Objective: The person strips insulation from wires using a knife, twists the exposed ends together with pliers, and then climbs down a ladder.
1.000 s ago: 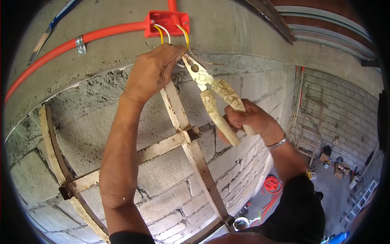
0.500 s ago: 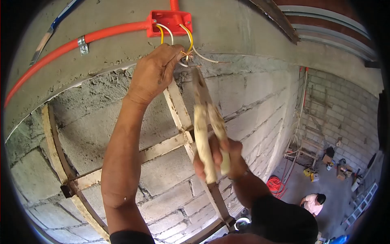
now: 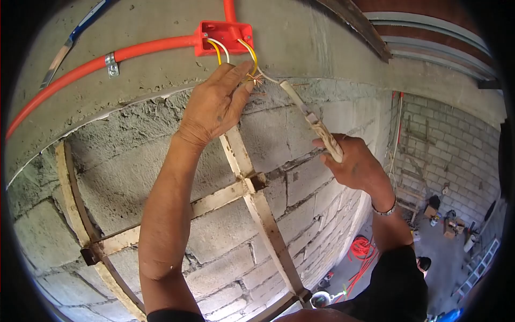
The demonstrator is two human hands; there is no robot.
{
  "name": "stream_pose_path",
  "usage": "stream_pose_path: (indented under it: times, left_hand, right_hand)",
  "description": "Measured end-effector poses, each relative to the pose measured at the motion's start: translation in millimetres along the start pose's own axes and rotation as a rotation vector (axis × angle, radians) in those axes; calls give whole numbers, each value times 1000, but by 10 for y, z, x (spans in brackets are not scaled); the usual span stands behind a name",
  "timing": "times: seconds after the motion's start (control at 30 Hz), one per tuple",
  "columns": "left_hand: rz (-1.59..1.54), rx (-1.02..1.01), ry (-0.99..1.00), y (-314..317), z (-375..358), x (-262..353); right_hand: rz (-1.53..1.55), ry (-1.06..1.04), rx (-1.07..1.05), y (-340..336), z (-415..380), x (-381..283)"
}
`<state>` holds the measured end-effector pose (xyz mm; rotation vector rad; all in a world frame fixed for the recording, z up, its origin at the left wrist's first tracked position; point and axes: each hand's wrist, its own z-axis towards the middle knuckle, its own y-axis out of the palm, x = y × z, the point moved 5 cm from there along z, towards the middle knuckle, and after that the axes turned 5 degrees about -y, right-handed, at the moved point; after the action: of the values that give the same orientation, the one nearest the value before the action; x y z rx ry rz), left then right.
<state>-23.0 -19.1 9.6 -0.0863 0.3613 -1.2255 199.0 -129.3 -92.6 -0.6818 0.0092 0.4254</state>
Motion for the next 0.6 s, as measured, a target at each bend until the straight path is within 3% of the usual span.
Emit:
stream_pose_path:
  times: [0.07, 0.6]
  left_hand:
    - [12, 5, 20, 9, -1, -12]
    - [50, 14, 4, 9, 51, -20]
  right_hand:
    - [-152, -39, 37, -17, 61, -2]
    - [-262, -35, 58, 83, 270, -143]
